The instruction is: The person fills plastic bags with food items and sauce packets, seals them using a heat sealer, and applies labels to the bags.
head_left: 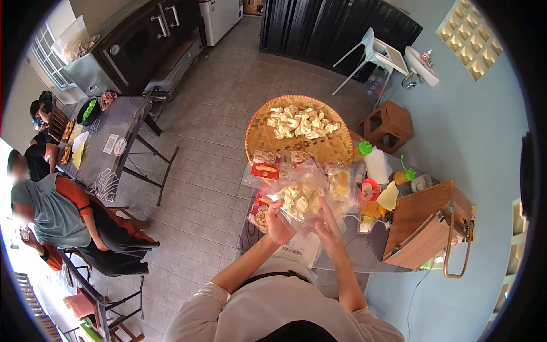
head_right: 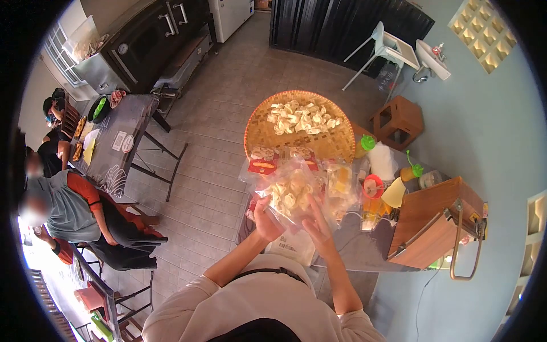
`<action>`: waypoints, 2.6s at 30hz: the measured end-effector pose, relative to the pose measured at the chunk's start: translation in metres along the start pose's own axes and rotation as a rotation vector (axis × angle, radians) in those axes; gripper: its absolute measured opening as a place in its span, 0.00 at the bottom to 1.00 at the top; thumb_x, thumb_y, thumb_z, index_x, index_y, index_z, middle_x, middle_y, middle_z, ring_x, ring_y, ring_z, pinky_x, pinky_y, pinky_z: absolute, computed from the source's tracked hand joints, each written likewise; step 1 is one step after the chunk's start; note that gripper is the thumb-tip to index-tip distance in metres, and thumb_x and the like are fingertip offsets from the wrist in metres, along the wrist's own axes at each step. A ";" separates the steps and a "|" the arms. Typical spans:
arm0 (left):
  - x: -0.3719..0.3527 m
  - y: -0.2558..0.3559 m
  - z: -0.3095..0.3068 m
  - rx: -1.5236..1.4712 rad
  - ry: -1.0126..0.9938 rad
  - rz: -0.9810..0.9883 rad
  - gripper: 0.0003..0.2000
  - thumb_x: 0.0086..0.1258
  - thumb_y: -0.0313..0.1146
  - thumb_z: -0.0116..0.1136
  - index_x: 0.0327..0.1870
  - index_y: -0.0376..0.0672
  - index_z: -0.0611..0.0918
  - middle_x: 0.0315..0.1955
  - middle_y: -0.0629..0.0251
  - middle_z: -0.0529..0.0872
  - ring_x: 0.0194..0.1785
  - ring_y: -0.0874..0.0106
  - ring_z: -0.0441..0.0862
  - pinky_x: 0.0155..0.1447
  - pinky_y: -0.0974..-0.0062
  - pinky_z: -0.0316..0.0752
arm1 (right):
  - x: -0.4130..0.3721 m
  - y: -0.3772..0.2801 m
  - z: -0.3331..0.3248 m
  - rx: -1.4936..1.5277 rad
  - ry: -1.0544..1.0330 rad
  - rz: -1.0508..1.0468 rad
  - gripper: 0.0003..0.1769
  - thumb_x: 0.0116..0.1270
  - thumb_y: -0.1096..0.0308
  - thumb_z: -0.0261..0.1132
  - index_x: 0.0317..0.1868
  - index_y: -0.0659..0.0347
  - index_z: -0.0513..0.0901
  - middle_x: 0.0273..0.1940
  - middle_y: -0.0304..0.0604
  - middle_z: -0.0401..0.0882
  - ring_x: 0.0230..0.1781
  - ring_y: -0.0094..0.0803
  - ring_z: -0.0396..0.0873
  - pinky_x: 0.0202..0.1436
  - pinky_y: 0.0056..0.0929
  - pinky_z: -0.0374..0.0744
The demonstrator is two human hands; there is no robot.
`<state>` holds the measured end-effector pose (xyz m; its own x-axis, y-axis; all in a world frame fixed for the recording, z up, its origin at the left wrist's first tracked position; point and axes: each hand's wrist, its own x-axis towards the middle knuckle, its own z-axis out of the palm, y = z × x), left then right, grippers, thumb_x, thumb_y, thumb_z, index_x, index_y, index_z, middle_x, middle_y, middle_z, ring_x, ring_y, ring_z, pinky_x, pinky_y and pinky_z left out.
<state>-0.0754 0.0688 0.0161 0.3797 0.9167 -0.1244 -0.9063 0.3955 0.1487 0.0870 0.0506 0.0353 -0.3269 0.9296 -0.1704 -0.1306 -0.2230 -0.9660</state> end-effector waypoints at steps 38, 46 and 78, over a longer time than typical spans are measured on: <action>0.010 0.108 -0.086 -0.083 0.292 0.527 0.29 0.59 0.50 0.43 0.62 0.46 0.66 0.59 0.63 0.70 0.62 0.62 0.66 0.64 0.59 0.60 | 0.374 0.095 -0.034 -1.188 0.351 -0.206 0.23 0.57 0.63 0.63 0.54 0.56 0.72 0.47 0.48 0.74 0.51 0.44 0.69 0.51 0.40 0.70; 0.004 0.104 -0.085 -0.072 0.413 0.515 0.31 0.58 0.50 0.46 0.65 0.51 0.63 0.61 0.66 0.67 0.63 0.63 0.65 0.65 0.61 0.58 | 0.384 0.109 -0.012 -1.141 0.664 -0.280 0.18 0.54 0.61 0.64 0.45 0.54 0.73 0.40 0.44 0.74 0.47 0.42 0.71 0.43 0.44 0.71; 0.026 0.086 -0.067 -0.094 0.252 0.459 0.31 0.58 0.51 0.46 0.64 0.53 0.63 0.61 0.67 0.67 0.64 0.63 0.63 0.66 0.60 0.57 | 0.234 0.023 -0.070 -0.170 0.357 -0.281 0.08 0.64 0.67 0.60 0.38 0.60 0.71 0.37 0.34 0.72 0.39 0.22 0.73 0.43 0.21 0.72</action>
<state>-0.1561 0.1231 -0.0399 -0.1057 0.9479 -0.3006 -0.9859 -0.0605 0.1560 0.0730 0.2833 -0.0400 0.0445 0.9962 0.0743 -0.0029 0.0745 -0.9972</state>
